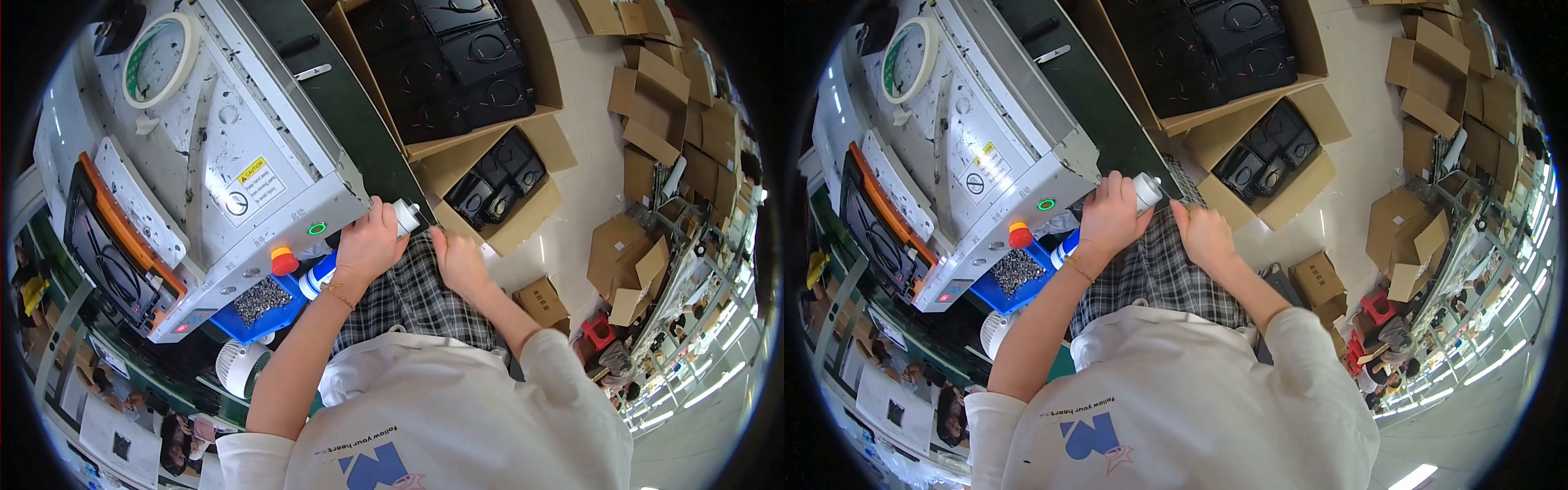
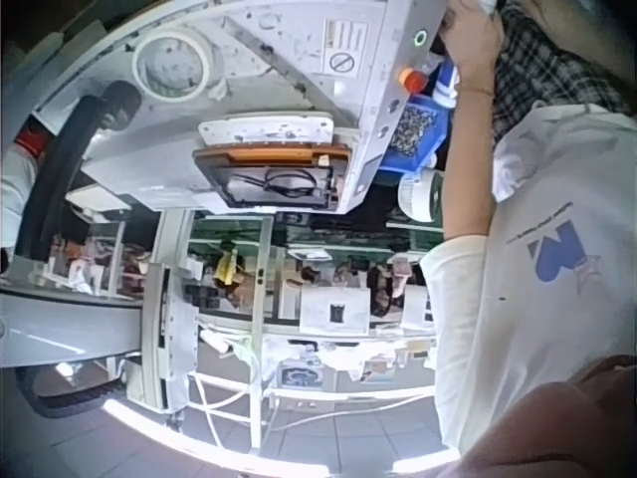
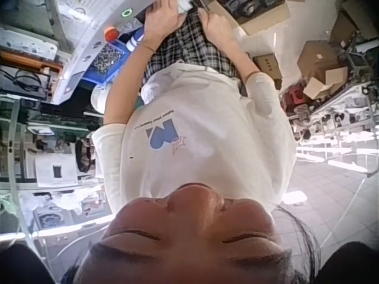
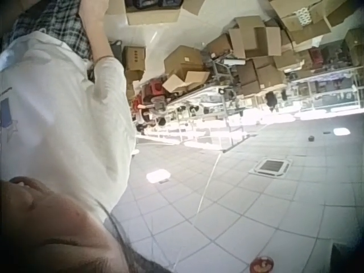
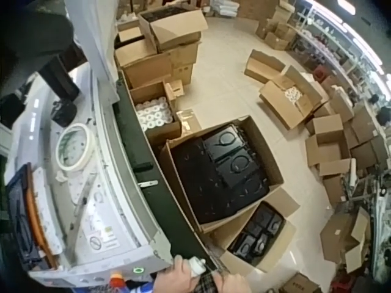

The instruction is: Servicing a glue dispensing machine by replacing the sealant cartridge and inspecting the nozzle and machine components.

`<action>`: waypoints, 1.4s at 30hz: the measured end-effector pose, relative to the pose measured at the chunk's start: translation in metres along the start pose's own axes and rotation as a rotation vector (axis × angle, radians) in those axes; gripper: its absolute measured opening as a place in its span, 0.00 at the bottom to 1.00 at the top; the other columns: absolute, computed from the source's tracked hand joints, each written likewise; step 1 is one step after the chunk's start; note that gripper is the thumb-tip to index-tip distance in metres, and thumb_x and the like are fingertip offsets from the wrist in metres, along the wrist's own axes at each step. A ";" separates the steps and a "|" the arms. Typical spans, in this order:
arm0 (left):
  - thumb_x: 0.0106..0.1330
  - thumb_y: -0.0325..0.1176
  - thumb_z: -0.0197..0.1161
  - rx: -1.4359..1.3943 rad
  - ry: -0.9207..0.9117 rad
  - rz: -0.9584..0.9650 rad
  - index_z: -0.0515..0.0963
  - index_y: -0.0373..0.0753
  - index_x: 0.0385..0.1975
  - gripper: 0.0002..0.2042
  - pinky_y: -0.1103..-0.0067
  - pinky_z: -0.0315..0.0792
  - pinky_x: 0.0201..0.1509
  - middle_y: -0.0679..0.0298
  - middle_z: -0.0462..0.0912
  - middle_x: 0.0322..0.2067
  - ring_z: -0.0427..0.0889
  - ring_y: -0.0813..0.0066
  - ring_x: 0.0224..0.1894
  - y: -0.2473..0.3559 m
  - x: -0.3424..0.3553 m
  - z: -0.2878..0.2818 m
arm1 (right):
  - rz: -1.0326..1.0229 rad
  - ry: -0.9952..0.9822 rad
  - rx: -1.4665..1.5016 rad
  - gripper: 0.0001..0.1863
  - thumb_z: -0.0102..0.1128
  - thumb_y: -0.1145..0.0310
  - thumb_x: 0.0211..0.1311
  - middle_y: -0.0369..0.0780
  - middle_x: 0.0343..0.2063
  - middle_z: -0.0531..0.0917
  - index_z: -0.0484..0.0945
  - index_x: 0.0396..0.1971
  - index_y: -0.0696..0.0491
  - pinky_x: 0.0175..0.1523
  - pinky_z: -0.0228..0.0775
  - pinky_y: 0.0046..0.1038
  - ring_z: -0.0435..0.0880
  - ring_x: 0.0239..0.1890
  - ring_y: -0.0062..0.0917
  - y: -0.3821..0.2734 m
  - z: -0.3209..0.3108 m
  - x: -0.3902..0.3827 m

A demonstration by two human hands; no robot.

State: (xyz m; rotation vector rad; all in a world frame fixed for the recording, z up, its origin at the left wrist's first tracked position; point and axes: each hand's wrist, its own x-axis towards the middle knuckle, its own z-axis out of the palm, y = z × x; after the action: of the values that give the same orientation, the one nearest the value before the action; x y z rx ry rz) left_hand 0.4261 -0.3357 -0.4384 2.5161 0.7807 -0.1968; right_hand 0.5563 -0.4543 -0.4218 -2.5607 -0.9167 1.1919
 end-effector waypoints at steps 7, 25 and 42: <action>0.50 0.46 0.70 -0.060 -0.057 -0.026 0.71 0.34 0.41 0.26 0.67 0.76 0.40 0.53 0.73 0.45 0.80 0.57 0.43 -0.002 -0.002 -0.004 | -0.010 0.026 0.033 0.28 0.47 0.50 0.70 0.57 0.21 0.80 0.78 0.22 0.61 0.34 0.75 0.48 0.81 0.28 0.55 -0.002 0.000 -0.004; 0.50 0.44 0.70 -0.100 -0.019 -0.041 0.69 0.34 0.39 0.25 0.67 0.76 0.38 0.55 0.73 0.40 0.81 0.58 0.39 0.000 0.001 -0.008 | 0.003 0.001 0.003 0.30 0.47 0.50 0.70 0.57 0.20 0.80 0.79 0.20 0.61 0.33 0.75 0.48 0.82 0.27 0.54 -0.006 -0.005 -0.012; 0.54 0.48 0.68 -0.004 0.110 0.072 0.71 0.35 0.37 0.23 0.74 0.73 0.35 0.61 0.70 0.35 0.75 0.67 0.37 0.006 -0.005 -0.021 | 0.029 -0.122 0.190 0.34 0.41 0.47 0.72 0.61 0.24 0.79 0.79 0.24 0.65 0.40 0.72 0.49 0.80 0.33 0.58 -0.003 -0.014 -0.009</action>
State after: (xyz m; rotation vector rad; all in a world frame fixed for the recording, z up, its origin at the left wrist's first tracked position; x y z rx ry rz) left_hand 0.4247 -0.3319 -0.4165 2.5638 0.7307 -0.0318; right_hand 0.5608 -0.4558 -0.4063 -2.3815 -0.7519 1.3854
